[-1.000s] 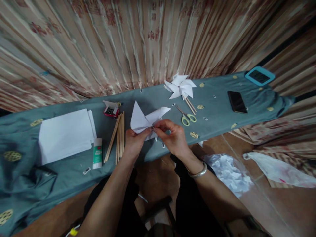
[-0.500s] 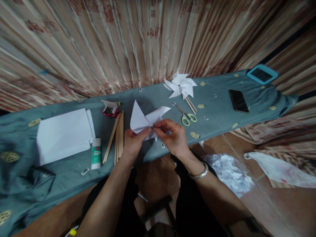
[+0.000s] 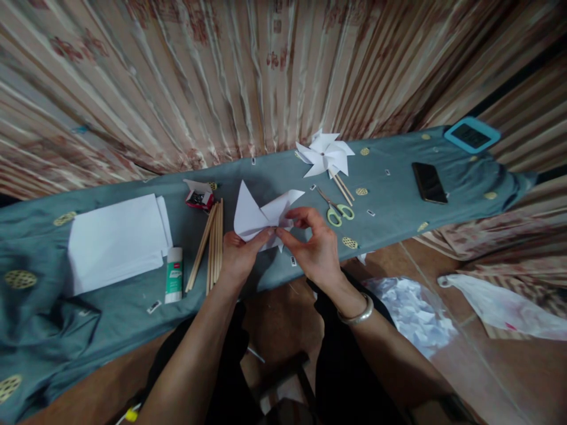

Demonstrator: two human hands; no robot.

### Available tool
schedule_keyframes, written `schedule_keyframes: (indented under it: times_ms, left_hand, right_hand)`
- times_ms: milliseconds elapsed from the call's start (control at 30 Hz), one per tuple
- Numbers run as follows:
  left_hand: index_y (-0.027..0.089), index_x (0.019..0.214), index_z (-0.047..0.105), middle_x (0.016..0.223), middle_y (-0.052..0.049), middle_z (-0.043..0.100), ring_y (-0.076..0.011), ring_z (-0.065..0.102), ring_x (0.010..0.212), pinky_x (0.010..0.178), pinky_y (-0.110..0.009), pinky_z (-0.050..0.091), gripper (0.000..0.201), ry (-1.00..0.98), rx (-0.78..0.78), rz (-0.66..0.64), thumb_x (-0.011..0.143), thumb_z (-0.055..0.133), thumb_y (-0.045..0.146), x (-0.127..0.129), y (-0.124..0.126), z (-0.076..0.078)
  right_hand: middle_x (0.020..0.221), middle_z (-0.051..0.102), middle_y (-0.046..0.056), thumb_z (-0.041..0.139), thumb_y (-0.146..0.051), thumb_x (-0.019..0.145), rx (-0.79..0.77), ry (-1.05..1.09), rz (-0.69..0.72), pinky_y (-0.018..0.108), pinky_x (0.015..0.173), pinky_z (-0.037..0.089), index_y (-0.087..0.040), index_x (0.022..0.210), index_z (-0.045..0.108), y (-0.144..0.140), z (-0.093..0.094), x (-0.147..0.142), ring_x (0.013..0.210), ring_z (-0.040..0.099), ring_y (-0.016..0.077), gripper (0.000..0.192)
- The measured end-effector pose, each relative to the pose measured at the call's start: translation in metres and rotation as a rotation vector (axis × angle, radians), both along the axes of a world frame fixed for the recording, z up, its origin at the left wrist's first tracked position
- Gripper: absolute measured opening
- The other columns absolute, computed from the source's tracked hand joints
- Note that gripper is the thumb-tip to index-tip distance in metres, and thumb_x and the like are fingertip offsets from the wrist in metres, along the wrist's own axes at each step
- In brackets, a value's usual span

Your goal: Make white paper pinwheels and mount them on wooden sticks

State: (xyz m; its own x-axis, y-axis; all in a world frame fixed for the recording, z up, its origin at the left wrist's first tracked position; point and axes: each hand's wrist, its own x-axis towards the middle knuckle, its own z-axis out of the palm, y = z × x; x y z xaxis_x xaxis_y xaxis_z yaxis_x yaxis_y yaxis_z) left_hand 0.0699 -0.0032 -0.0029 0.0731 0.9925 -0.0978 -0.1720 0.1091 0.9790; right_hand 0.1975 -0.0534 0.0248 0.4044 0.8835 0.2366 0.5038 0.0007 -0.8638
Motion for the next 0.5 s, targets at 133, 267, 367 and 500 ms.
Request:
schedule_keyframes:
  times_ms: [133,267,367,500]
  left_hand:
    - [0.014,0.076,0.074,0.078,-0.006,0.076,-0.0233,0.071,0.078,0.071,-0.032,0.056,0.027,0.019,-0.019,0.000,0.056,0.082,0.030,-0.002,0.000,-0.001]
    - [0.014,0.078,0.074,0.080,-0.006,0.076,-0.0240,0.071,0.080,0.070,-0.031,0.057,0.028,0.050,-0.016,-0.015,0.057,0.082,0.031,-0.003,0.000,-0.001]
    - [0.015,0.080,0.075,0.081,-0.006,0.076,-0.0234,0.071,0.079,0.071,-0.031,0.057,0.026,0.043,0.014,-0.013,0.060,0.081,0.030,-0.004,0.001,-0.001]
    - [0.016,0.080,0.075,0.080,-0.005,0.076,-0.0238,0.071,0.081,0.072,-0.030,0.057,0.024,0.055,0.018,-0.004,0.061,0.080,0.029,-0.004,0.000,-0.001]
  right_hand:
    - [0.125,0.061,0.008,0.076,-0.025,0.070,0.062,0.019,-0.015,0.048,0.105,0.041,-0.025,0.119,0.057,0.003,-0.007,0.001,0.118,0.055,0.0272,0.054]
    - [0.126,0.062,0.009,0.075,-0.024,0.071,0.048,0.083,0.020,0.048,0.108,0.041,-0.025,0.122,0.056,0.005,-0.012,0.001,0.120,0.056,0.0267,0.055]
    - [0.129,0.061,0.010,0.076,-0.025,0.070,0.056,0.093,0.024,0.048,0.108,0.041,-0.024,0.117,0.059,0.005,-0.012,0.002,0.122,0.056,0.0264,0.049]
    - [0.128,0.063,0.009,0.078,-0.027,0.070,0.053,0.137,0.029,0.047,0.107,0.042,-0.025,0.114,0.061,0.005,-0.013,0.002,0.121,0.057,0.0256,0.046]
